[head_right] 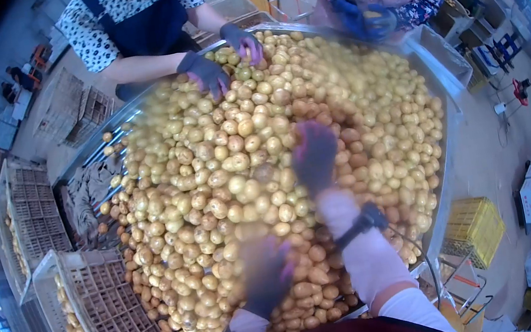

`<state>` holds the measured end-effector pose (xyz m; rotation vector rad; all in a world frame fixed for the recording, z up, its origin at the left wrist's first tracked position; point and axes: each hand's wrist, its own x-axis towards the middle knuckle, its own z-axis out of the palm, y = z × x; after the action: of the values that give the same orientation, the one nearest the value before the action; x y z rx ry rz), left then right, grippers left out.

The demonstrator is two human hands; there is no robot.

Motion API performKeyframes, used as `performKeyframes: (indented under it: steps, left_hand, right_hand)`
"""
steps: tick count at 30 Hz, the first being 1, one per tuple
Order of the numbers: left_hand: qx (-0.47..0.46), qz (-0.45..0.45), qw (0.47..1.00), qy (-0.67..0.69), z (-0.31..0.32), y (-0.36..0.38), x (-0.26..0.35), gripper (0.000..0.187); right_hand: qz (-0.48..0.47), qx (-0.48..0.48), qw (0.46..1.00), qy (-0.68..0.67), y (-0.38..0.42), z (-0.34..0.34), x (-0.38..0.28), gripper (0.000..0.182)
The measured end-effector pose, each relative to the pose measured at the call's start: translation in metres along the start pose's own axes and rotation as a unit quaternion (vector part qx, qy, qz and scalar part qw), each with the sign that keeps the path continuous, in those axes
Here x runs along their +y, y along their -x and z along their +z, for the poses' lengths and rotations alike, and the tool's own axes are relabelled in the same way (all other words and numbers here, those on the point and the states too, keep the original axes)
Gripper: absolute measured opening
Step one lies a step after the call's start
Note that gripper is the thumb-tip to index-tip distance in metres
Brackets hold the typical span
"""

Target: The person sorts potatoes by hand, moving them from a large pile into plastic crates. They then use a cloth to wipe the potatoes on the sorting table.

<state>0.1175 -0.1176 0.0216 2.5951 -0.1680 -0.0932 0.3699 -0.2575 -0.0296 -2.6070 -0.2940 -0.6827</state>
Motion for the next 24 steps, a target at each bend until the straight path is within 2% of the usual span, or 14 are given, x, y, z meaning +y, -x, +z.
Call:
performKeyframes:
  steps: [2, 5, 8, 11, 14, 16, 17, 18, 19, 21, 22, 24]
  left_hand:
    - [0.010, 0.004, 1.000, -0.005, -0.001, -0.001, 0.003, 0.045]
    - [0.082, 0.059, 0.994, -0.035, 0.005, -0.001, 0.000, 0.047]
    - [0.008, 0.027, 0.998, -0.060, -0.016, -0.004, 0.013, 0.046]
    - [0.117, 0.106, 0.974, -0.160, -0.021, -0.006, 0.014, 0.041]
    - [0.030, 0.046, 0.984, -0.171, -0.028, -0.001, 0.024, 0.045]
    - [0.083, 0.065, 0.981, -0.162, -0.011, 0.004, 0.014, 0.044]
    - [0.110, 0.074, 0.979, -0.157, -0.004, 0.005, 0.009, 0.044]
    - [0.119, 0.075, 0.984, -0.109, 0.003, 0.009, 0.005, 0.044]
    - [0.127, 0.075, 0.987, -0.059, 0.007, 0.014, 0.002, 0.044]
    - [0.140, 0.082, 0.987, 0.011, 0.008, 0.019, -0.004, 0.044]
    - [0.145, 0.088, 0.985, 0.032, 0.008, 0.021, -0.007, 0.043]
    - [0.141, 0.114, 0.982, 0.050, 0.001, 0.021, -0.016, 0.042]
  right_hand:
    - [-0.043, -0.190, 0.978, -0.071, 0.021, -0.010, -0.029, 0.051]
    - [-0.072, -0.036, 0.988, -0.133, 0.048, -0.003, -0.051, 0.047]
    - [-0.032, -0.129, 0.977, -0.169, 0.039, 0.000, -0.046, 0.049]
    - [-0.016, -0.170, 0.957, -0.235, 0.038, -0.021, -0.045, 0.054]
    - [-0.005, -0.156, 0.959, -0.237, 0.057, -0.036, -0.049, 0.052]
    - [0.012, -0.091, 0.948, -0.306, 0.084, -0.018, -0.036, 0.050]
    - [0.021, -0.058, 0.939, -0.340, 0.090, -0.031, -0.042, 0.049]
    - [0.063, -0.075, 0.930, -0.354, 0.105, -0.056, -0.037, 0.043]
    - [0.106, -0.093, 0.920, -0.367, 0.113, -0.112, -0.049, 0.038]
    - [0.113, -0.034, 0.918, -0.378, 0.150, -0.167, -0.037, 0.042]
    - [0.113, 0.047, 0.960, -0.254, 0.188, -0.172, -0.011, 0.036]
    - [0.124, 0.058, 0.977, -0.165, 0.243, -0.218, 0.029, 0.038]
